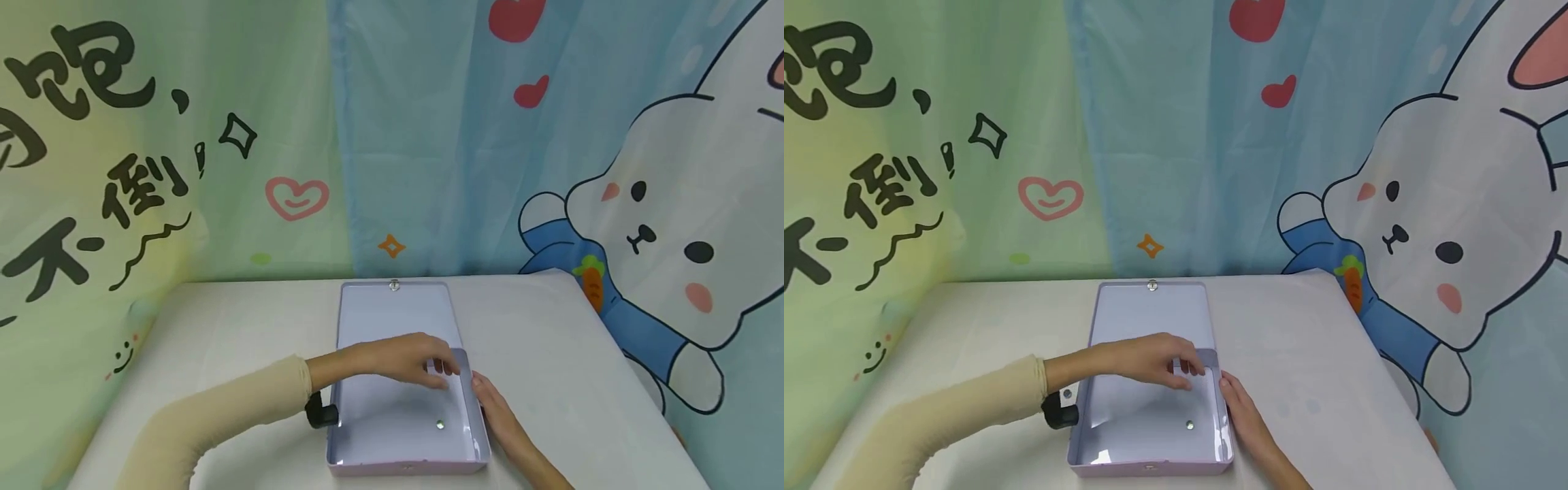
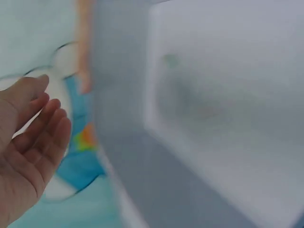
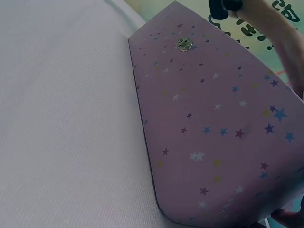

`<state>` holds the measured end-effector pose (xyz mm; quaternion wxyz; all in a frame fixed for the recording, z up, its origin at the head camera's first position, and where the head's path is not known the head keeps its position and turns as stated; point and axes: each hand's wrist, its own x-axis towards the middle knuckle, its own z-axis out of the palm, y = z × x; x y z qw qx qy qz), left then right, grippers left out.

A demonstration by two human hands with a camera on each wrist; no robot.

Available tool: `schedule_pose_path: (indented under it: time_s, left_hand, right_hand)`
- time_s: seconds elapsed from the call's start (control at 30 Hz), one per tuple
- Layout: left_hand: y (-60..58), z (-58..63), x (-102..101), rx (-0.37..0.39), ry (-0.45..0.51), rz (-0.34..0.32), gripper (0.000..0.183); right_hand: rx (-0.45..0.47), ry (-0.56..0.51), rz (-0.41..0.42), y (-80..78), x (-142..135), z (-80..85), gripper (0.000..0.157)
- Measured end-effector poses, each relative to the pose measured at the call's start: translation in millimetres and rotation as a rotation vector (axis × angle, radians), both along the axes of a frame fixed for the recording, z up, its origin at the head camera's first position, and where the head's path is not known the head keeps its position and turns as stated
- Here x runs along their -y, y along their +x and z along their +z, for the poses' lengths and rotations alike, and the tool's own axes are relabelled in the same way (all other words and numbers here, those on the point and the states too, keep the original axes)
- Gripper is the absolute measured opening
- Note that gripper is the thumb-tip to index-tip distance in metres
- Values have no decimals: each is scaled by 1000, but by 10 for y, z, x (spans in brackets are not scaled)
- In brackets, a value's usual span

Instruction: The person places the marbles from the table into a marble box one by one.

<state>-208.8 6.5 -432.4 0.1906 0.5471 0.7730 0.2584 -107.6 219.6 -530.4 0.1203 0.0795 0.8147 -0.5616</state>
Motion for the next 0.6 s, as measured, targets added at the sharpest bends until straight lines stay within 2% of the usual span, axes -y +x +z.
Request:
schedule_pose_path:
  time_s: [0.1, 0.2, 0.3, 0.37, 0.47, 0.6]
  left_hand:
    - [-15, 200, 200, 31, 109, 112, 27]
    - [37, 261, 470, 105, 218, 222, 25]
    - [157, 198, 810, 160, 290, 325, 23]
    - [253, 133, 1047, 154, 315, 395, 22]
    - [375, 36, 1403, 99, 354, 503, 21]
    - [453, -140, 1848, -46, 389, 669, 19]
  right_hand:
    - [-25, 3, -4, -35, -21, 16, 63]
    - [-40, -13, -8, -37, -5, -5, 62]
    - [-46, -31, -7, 2, 36, -35, 60]
    - [-36, -39, -6, 27, 59, -42, 59]
    - [-12, -53, -4, 35, 66, -37, 60]
    - [21, -58, -17, 18, 32, -21, 62]
